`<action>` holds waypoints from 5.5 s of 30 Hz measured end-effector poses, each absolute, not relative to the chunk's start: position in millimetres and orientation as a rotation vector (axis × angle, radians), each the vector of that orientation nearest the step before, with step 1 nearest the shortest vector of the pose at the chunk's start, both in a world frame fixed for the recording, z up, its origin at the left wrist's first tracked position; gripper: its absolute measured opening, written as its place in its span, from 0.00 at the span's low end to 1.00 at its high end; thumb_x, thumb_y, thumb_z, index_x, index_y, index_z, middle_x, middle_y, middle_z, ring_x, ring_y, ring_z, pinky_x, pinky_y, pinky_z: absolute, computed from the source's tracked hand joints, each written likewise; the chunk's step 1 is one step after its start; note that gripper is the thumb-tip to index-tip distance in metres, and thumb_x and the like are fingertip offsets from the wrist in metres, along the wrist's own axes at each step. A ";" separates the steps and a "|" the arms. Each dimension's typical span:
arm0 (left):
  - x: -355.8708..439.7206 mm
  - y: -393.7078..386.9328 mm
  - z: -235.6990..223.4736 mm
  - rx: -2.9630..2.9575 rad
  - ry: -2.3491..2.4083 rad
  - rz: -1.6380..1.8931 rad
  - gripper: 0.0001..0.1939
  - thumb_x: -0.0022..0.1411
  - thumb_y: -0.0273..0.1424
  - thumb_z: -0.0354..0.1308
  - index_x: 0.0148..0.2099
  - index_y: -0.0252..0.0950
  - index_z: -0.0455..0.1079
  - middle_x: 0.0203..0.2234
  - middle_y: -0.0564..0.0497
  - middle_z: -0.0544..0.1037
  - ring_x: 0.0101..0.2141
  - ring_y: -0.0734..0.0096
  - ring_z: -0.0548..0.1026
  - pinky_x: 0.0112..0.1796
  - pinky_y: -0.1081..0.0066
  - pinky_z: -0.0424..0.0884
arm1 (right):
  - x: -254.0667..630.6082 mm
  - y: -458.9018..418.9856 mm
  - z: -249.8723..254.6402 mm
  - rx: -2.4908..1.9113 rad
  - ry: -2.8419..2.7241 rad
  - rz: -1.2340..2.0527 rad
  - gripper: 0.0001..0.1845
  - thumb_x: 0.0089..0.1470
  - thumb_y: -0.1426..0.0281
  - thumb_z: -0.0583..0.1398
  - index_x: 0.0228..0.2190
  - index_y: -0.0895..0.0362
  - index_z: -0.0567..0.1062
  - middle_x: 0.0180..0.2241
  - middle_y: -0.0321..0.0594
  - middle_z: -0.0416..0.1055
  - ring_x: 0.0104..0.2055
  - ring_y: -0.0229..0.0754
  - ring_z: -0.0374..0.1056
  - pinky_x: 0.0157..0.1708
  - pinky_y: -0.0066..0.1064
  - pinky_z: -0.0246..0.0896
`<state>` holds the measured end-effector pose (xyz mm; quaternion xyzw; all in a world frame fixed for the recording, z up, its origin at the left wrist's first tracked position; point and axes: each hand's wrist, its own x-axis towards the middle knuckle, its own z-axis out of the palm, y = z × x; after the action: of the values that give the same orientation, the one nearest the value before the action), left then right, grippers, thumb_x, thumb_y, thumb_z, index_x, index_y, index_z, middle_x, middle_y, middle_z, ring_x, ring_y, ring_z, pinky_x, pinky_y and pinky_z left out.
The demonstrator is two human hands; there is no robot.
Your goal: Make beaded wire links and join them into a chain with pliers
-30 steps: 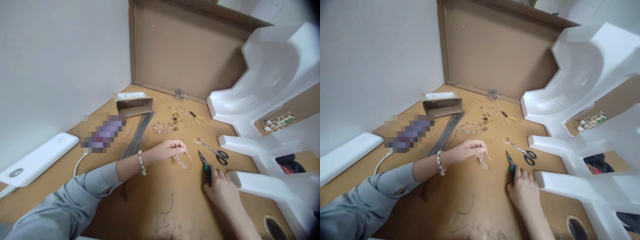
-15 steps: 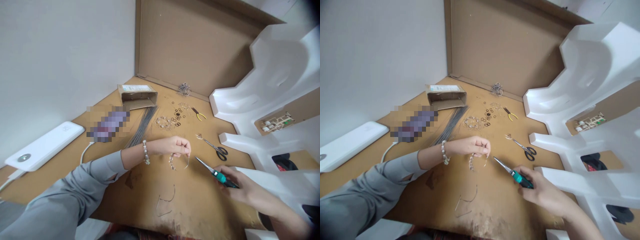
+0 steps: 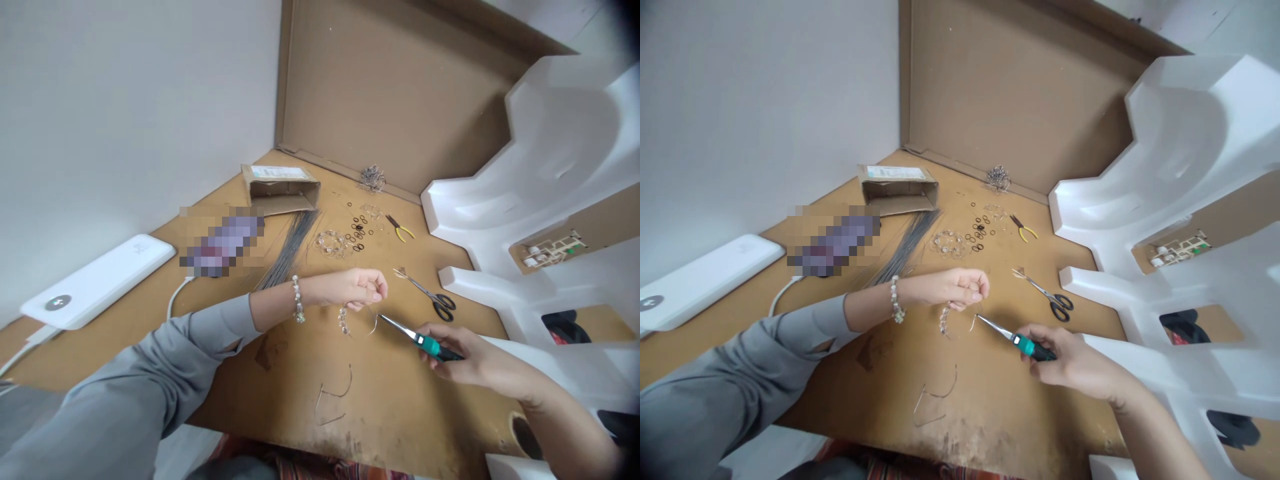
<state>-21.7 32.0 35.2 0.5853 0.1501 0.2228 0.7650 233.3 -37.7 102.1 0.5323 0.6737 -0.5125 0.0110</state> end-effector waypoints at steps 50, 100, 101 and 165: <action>-20.9 31.3 32.2 1.191 0.250 0.491 0.08 0.59 0.32 0.55 0.37 0.34 0.60 0.18 0.61 0.56 0.17 0.84 0.49 0.19 0.79 0.47 | 221.6 -32.9 93.4 1.599 2.043 -1.634 0.08 0.45 0.72 0.56 0.32 0.58 0.67 0.28 0.34 0.62 0.31 0.37 0.57 0.29 0.28 0.50; -20.3 33.3 23.6 1.015 0.214 0.605 0.06 0.53 0.26 0.54 0.35 0.35 0.60 0.16 0.61 0.53 0.17 0.84 0.47 0.18 0.80 0.45 | 208.7 -29.8 76.2 1.547 2.016 -1.905 0.15 0.43 0.69 0.59 0.37 0.58 0.71 0.28 0.36 0.65 0.31 0.38 0.60 0.32 0.29 0.54; -20.5 32.8 25.0 1.014 0.221 0.603 0.06 0.53 0.27 0.54 0.35 0.35 0.60 0.16 0.61 0.53 0.17 0.84 0.47 0.18 0.80 0.45 | 207.8 -29.5 76.6 1.558 2.013 -1.903 0.15 0.43 0.69 0.59 0.37 0.58 0.71 0.28 0.36 0.65 0.31 0.38 0.59 0.31 0.29 0.54; 2.1 15.7 -3.4 2.839 0.516 0.881 0.12 0.60 0.22 0.47 0.44 0.38 0.65 0.36 0.49 0.73 0.42 0.68 0.68 0.52 0.61 0.57 | 180.3 -3.6 -13.3 2.098 1.757 -3.138 0.20 0.44 0.56 0.63 0.31 0.60 0.75 0.21 0.32 0.67 0.15 0.26 0.55 0.13 0.21 0.42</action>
<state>2.1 15.7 -3.4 0.9391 0.1708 0.2915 0.0622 180.3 -3.6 -13.3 0.4395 0.3681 -0.6575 -0.4890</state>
